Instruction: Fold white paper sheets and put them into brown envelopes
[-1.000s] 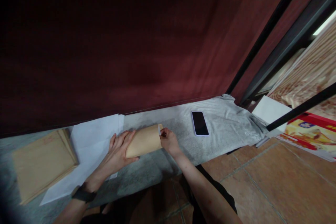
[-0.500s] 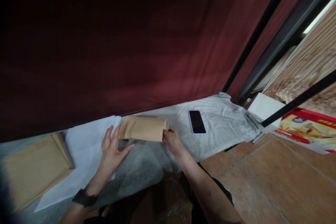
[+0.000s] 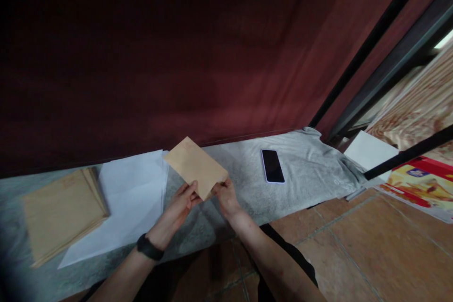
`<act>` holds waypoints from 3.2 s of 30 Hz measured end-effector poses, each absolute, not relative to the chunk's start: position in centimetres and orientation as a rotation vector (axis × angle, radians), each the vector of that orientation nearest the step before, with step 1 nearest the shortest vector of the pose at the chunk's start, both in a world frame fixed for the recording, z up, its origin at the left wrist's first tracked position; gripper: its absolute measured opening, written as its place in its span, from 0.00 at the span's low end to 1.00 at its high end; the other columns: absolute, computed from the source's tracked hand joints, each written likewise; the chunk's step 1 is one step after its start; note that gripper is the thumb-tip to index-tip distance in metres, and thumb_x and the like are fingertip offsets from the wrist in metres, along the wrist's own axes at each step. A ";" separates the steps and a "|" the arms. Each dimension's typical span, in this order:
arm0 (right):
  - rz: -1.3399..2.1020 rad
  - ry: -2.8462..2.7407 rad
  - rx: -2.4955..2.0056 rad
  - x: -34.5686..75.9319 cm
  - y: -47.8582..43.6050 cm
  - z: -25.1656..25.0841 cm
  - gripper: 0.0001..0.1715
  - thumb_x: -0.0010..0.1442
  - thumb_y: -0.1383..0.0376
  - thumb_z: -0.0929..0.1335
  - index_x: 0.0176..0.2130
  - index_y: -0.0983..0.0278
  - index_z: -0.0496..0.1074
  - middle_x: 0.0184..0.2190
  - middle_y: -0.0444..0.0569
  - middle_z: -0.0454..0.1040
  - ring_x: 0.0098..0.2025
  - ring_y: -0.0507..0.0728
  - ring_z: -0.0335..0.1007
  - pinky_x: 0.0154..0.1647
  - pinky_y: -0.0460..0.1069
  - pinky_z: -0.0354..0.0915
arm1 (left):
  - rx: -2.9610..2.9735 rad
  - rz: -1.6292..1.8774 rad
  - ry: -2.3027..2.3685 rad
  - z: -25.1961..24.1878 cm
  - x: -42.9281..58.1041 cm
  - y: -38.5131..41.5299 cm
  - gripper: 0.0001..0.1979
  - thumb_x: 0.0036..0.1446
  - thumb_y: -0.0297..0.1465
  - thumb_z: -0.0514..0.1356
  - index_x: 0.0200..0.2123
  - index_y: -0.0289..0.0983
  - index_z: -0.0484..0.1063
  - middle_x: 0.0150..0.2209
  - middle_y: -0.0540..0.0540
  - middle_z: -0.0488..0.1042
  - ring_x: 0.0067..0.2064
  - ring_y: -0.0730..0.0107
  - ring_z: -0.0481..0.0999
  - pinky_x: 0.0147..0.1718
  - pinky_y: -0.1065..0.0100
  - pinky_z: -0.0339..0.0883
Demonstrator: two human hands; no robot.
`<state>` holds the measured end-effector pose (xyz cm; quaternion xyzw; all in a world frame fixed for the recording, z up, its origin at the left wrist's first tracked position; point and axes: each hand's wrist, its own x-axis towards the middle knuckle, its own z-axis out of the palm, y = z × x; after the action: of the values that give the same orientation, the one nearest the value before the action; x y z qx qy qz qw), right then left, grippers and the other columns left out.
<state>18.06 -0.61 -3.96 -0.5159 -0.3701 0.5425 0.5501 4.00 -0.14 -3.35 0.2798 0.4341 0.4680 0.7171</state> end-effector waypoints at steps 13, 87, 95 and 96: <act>1.351 -0.616 -1.012 17.7 -0.7 -4.5 0.13 0.45 0.63 0.72 0.35 0.58 0.72 0.35 0.45 0.81 0.38 0.58 0.78 0.42 0.52 0.73 | 0.623 1.012 1.022 -3.8 3.8 0.7 0.15 0.55 0.34 0.67 0.45 0.36 0.73 0.43 0.41 0.81 0.41 0.63 0.82 0.37 0.67 0.75; 0.710 -1.940 -1.476 20.3 1.4 -5.2 0.27 0.63 0.74 0.58 0.51 0.55 0.77 0.52 0.45 0.78 0.52 0.55 0.75 0.58 0.50 0.65 | 2.472 0.326 1.600 -7.0 2.3 2.6 0.27 0.69 0.40 0.42 0.69 0.45 0.54 0.72 0.49 0.52 0.73 0.58 0.44 0.69 0.51 0.37; 0.531 -2.194 -1.314 17.7 -0.5 -5.9 0.25 0.71 0.63 0.56 0.62 0.62 0.67 0.65 0.51 0.65 0.68 0.56 0.56 0.71 0.57 0.50 | 2.554 0.133 1.556 -6.3 0.9 -3.6 0.29 0.69 0.40 0.43 0.70 0.37 0.53 0.72 0.41 0.50 0.73 0.56 0.43 0.69 0.48 0.39; 0.516 -2.263 -1.296 17.3 -0.8 -6.1 0.26 0.71 0.62 0.57 0.64 0.60 0.66 0.66 0.49 0.63 0.69 0.56 0.55 0.72 0.58 0.48 | 2.562 0.124 1.540 -6.3 0.8 -4.2 0.29 0.69 0.40 0.44 0.69 0.36 0.54 0.72 0.39 0.50 0.73 0.55 0.43 0.69 0.48 0.39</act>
<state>17.32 -0.85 -6.06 -0.4734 -0.8266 0.1883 0.2391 0.81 -4.21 -6.30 0.8539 0.5133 0.0412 0.0746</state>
